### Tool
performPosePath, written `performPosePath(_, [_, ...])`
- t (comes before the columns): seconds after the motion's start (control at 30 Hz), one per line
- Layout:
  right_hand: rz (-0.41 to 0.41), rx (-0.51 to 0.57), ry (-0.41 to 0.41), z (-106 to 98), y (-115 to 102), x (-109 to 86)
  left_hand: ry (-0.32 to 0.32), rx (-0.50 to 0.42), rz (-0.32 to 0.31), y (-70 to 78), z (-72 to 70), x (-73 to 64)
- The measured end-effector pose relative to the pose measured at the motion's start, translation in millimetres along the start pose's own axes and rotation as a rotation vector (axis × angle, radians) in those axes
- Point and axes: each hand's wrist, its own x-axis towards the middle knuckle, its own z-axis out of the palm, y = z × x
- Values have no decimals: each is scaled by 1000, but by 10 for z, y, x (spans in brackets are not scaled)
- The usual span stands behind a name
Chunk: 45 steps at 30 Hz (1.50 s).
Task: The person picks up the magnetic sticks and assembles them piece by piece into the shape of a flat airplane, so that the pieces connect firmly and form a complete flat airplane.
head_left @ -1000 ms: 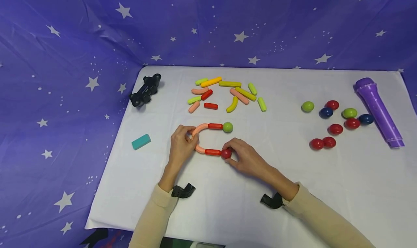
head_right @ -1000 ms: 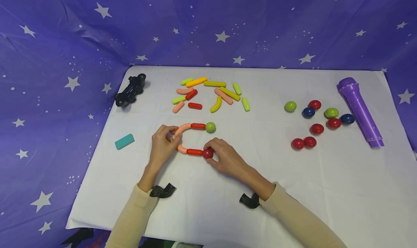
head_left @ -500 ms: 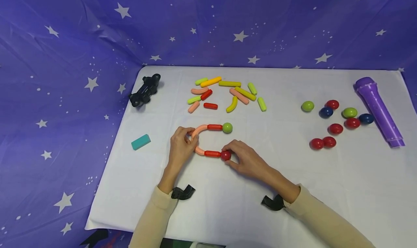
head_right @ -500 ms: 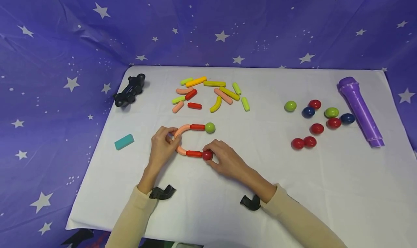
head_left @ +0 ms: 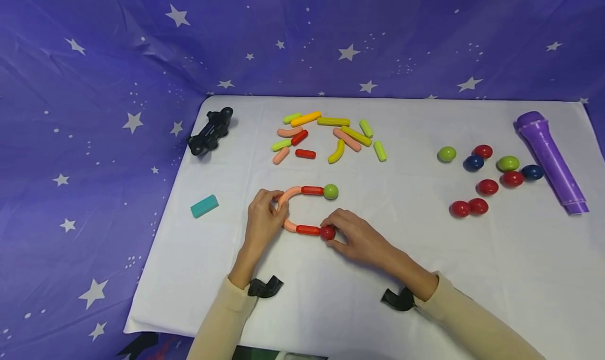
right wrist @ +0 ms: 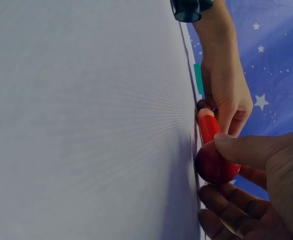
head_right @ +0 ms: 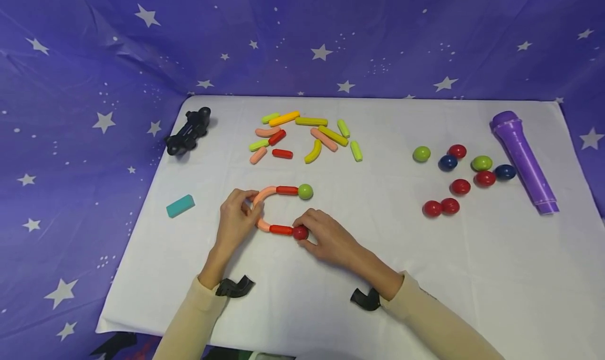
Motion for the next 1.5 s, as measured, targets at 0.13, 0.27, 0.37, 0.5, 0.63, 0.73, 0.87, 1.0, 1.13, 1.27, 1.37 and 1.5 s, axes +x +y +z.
performPosePath(0.13, [-10, -16, -5, -3, -10, -6, 3, 7, 2, -3, 1, -4])
performPosePath(0.27, [-16, -28, -1, -5, -7, -10, -1, 8, -4, -2, 0, -2])
performPosePath(0.37, [-18, -29, -1, -6, -3, -11, -3, 12, -5, 1, 1, 0])
performPosePath(0.5, [-13, -28, -3, -5, -4, -10, 6, 11, 6, 8, -2, -3])
performPosePath(0.63, [-3, -27, -7, -4, -7, -12, 16, 11, 14, 13, -5, -12])
performPosePath(0.73, [0, -26, -8, -23, -2, -12, 17, 9, 15, 12, -2, -12])
performPosePath(0.87, [9, -20, 4, -116, 37, -5, 20, 0, 18, 4, 3, -10])
performPosePath(1.0, [18, -17, 30, -299, 143, 3, 11, -9, 16, 6, 2, -4])
performPosePath(1.13, [51, -24, 127, -527, 317, 48, -22, 32, 1, 27, -37, 51])
performPosePath(1.27, [150, -27, 285, -734, 539, 167, -84, 107, -14, 90, -134, 188])
performPosePath(1.37, [232, -36, 395, -841, 715, 272, -195, 132, 6, 154, -198, 322])
performPosePath(1.5, [343, -93, 475, -926, 902, 414, -406, 97, 66, 192, -204, 491])
